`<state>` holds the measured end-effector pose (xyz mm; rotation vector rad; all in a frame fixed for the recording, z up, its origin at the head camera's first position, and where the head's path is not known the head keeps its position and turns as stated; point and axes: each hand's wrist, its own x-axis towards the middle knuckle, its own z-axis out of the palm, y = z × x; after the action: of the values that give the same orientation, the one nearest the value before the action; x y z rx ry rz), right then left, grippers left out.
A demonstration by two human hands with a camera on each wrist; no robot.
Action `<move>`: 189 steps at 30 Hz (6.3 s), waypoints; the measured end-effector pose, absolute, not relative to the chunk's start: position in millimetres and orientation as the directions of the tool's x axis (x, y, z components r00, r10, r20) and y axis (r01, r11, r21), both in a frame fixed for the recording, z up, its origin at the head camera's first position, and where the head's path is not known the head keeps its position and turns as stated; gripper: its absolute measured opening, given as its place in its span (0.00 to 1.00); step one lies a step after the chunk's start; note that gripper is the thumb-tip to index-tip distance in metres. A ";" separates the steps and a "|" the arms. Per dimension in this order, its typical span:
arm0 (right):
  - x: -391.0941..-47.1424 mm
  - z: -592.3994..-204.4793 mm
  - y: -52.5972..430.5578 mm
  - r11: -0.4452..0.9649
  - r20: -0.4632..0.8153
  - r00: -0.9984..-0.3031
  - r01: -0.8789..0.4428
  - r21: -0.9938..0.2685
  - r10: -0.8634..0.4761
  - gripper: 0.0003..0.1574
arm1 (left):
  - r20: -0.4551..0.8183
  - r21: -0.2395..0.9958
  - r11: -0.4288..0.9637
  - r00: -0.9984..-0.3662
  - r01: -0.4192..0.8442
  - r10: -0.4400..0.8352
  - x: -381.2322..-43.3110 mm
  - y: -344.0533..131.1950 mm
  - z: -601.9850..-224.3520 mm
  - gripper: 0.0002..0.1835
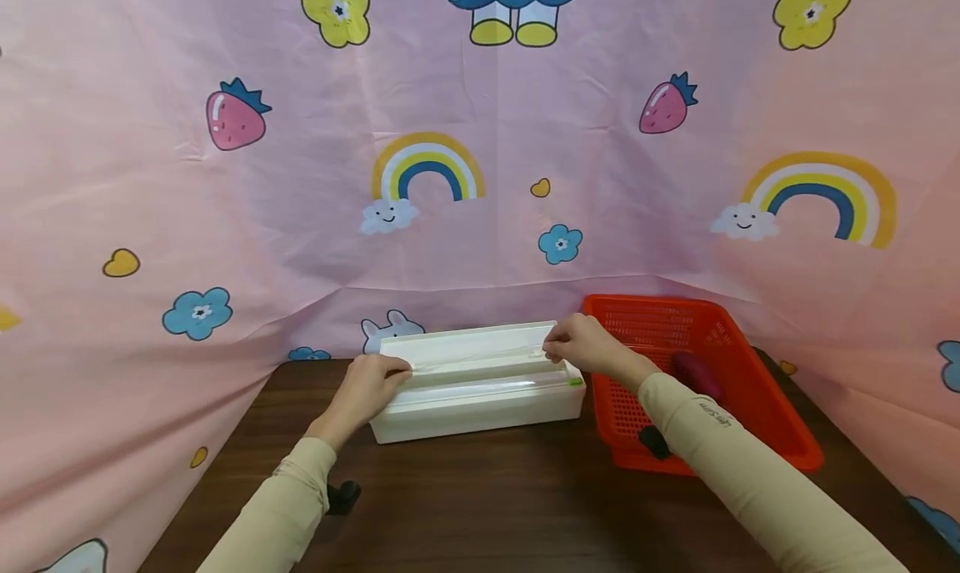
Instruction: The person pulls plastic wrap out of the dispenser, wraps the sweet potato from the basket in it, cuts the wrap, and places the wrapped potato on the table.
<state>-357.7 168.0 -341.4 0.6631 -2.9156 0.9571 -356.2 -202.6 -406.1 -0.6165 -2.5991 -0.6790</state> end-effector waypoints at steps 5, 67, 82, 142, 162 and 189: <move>-357.5 -342.2 170.4 0.708 0.140 -0.918 -0.378 -0.597 -0.372 0.11 | 0.422 0.459 0.759 -0.865 0.461 0.270 -355.3 -199.6 -402.3 0.07; -340.3 -318.9 168.1 0.645 0.169 -0.929 -0.352 -0.678 -0.330 0.12 | 0.506 0.357 0.776 -0.806 0.520 0.307 -334.9 -203.6 -366.1 0.09; -333.8 -311.7 165.5 0.647 0.157 -0.941 -0.321 -0.692 -0.299 0.12 | 0.536 0.362 0.771 -0.794 0.524 0.289 -329.3 -203.9 -360.5 0.08; -302.7 -285.1 169.2 0.649 0.260 -0.910 -0.412 -0.639 -0.323 0.12 | 0.626 0.310 0.777 -0.733 0.548 0.267 -301.2 -201.5 -330.8 0.08; -299.9 -281.9 171.0 0.671 0.264 -0.917 -0.399 -0.625 -0.299 0.13 | 0.657 0.315 0.756 -0.707 0.574 0.263 -299.5 -200.7 -327.5 0.08; -304.7 -263.6 168.1 0.635 0.324 -0.903 -0.428 -0.644 -0.281 0.15 | 0.691 0.354 0.742 -0.694 0.569 0.203 -303.9 -201.5 -310.0 0.08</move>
<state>-304.7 168.1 -263.6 0.5842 -2.6622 1.1230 -303.9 -201.5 -310.0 -0.5787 -2.2981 -0.7435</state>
